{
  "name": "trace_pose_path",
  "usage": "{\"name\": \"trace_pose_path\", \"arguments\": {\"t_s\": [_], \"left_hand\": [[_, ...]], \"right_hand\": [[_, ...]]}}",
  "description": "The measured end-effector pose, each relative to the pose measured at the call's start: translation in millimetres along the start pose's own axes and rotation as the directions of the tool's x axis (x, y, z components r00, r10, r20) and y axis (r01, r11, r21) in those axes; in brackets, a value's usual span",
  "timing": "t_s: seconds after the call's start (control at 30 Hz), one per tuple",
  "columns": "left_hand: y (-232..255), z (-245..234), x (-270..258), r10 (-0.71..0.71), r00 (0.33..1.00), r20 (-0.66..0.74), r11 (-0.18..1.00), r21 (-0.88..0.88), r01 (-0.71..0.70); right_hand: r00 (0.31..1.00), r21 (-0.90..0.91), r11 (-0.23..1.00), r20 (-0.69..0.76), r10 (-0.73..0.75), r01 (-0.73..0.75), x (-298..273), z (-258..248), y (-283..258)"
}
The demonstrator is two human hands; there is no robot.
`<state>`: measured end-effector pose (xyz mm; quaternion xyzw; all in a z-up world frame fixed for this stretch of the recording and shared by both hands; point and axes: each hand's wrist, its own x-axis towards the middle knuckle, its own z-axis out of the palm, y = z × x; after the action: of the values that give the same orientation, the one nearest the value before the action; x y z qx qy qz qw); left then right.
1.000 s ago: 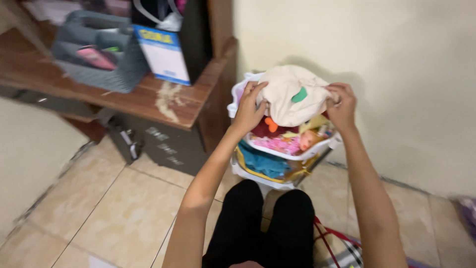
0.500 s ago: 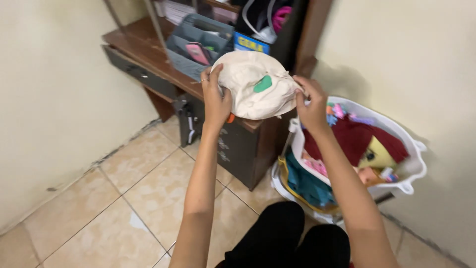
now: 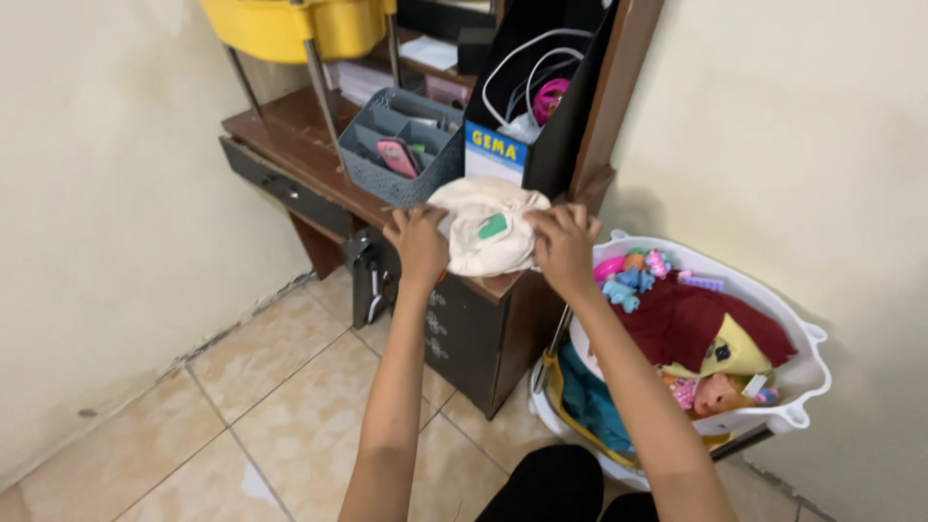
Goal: The user is organizing various items including clothes, toys, and toiletries into a storage bin and onto a shelf.
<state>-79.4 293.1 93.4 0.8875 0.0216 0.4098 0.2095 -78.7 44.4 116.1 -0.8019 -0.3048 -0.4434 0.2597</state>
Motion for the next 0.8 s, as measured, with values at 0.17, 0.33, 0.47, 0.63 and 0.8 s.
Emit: {"name": "trace_pose_path", "arguments": {"t_s": [0.17,0.33,0.47,0.63,0.8], "left_hand": [[2.7,2.2,-1.4,0.019,0.997,-0.081,0.998,0.063,-0.014],[21.7,-15.0,-10.4,0.087,0.970,-0.226,0.992,0.108,-0.063],[68.1,-39.9,-16.7,0.132,0.956,-0.261,0.989,-0.036,-0.147],[138.0,-32.0,-37.0,0.241,0.952,-0.190,0.927,-0.246,-0.284],[188.5,2.3,-70.2,0.473,0.877,-0.088,0.753,-0.476,-0.454]], "right_hand": [[1.000,-0.058,0.998,-0.016,0.024,-0.025,-8.1,1.9,1.3],[0.999,0.053,0.997,0.003,0.051,-0.051,-18.0,-6.9,4.5],[0.992,0.136,0.985,-0.045,0.117,-0.110,-23.3,-27.2,13.2],[0.972,0.075,0.971,-0.040,0.230,-0.226,-59.1,-72.1,58.7],[0.933,-0.092,0.934,-0.144,0.330,-0.345,-127.1,-134.2,139.3]]}}
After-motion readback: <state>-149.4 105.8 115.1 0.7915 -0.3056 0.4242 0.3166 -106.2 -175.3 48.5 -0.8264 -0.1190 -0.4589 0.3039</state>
